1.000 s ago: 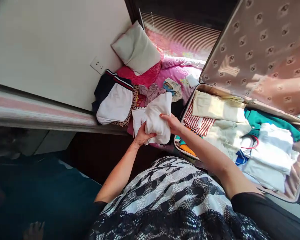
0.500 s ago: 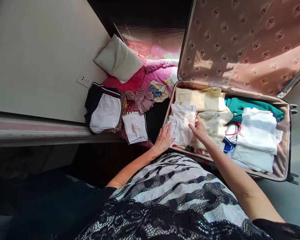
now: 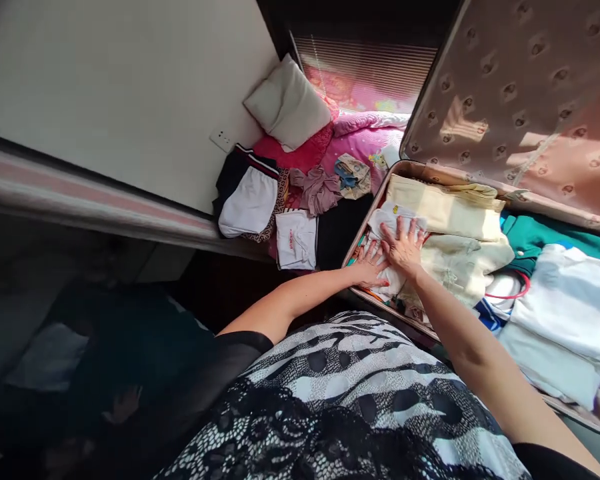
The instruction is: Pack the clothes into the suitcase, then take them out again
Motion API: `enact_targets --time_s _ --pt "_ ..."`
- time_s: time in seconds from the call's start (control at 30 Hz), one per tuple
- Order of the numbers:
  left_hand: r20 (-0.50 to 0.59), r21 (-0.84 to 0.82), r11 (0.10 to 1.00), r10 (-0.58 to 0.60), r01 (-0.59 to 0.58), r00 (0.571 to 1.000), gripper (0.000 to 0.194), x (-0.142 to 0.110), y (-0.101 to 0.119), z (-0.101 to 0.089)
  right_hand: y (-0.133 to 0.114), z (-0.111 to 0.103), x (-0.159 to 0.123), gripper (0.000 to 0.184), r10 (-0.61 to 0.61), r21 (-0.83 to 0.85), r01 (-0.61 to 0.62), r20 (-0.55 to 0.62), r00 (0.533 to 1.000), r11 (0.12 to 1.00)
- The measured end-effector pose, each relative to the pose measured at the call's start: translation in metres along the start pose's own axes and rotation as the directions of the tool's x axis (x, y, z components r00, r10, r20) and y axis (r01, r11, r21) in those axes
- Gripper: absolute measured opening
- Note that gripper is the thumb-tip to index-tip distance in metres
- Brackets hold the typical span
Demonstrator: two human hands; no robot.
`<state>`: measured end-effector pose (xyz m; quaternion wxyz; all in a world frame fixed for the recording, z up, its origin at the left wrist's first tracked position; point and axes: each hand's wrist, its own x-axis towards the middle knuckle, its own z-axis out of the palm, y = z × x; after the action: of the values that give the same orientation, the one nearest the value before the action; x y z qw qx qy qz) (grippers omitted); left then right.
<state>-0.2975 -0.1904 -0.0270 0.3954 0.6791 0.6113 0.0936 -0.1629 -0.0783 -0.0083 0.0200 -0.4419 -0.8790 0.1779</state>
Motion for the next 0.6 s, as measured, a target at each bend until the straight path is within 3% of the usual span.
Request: enact_targets --time_s 0.17,0.27,0.33,0.37,0.4,0.43,0.47,0.53,0.57,0.6 --pt "0.051 0.011 1.0 0.019 -0.02 0.999 0.094 0.001 0.006 -0.012 0.0 -0.003 -0.005 0.065 0.014 -0.105 -0.016 -0.022 1.0 0.994" --pt "0.033 -0.069 0.989 0.133 -0.13 0.991 0.075 -0.013 0.007 -0.027 -0.003 -0.007 -0.005 0.065 0.027 -0.164 -0.029 -0.016 1.0 0.986" --pt "-0.155 -0.186 0.952 0.216 -0.244 0.964 0.052 -0.034 -0.009 -0.037 -0.003 -0.008 -0.004 0.065 0.036 -0.177 -0.037 -0.011 0.999 0.983" --pt "-0.299 -0.245 0.933 0.188 -0.266 0.935 0.043 -0.049 -0.023 -0.041 -0.003 -0.008 -0.004 0.066 0.044 -0.174 -0.045 -0.006 0.999 0.984" --pt "-0.445 -0.309 0.919 0.088 -0.245 0.891 0.038 -0.065 -0.041 -0.045 -0.002 -0.008 -0.004 0.067 0.055 -0.165 -0.055 -0.001 0.998 0.985" --pt "-0.565 -0.388 0.904 -0.08 -0.179 0.821 0.034 -0.082 -0.062 -0.049 -0.001 -0.008 -0.003 0.068 0.066 -0.154 -0.064 0.004 0.998 0.986" --pt "-0.633 -0.486 0.871 -0.29 -0.077 0.717 0.032 -0.099 -0.085 -0.052 -0.001 -0.007 -0.003 0.07 0.072 -0.143 -0.07 0.008 0.997 0.987" --pt "-0.589 -0.698 0.701 -0.68 0.15 0.436 0.031 -0.132 -0.131 -0.059 -0.001 -0.007 -0.002 0.071 0.076 -0.127 -0.075 0.005 0.997 0.989" --pt "-0.527 -0.768 0.597 -0.795 0.232 0.301 0.033 -0.146 -0.152 -0.062 -0.001 -0.006 -0.002 0.071 0.077 -0.122 -0.077 0.002 0.997 0.99" --pt "-0.468 -0.813 0.507 -0.862 0.288 0.196 0.037 -0.157 -0.17 -0.064 -0.001 -0.006 -0.002 0.072 0.08 -0.119 -0.079 0.001 0.997 0.99"
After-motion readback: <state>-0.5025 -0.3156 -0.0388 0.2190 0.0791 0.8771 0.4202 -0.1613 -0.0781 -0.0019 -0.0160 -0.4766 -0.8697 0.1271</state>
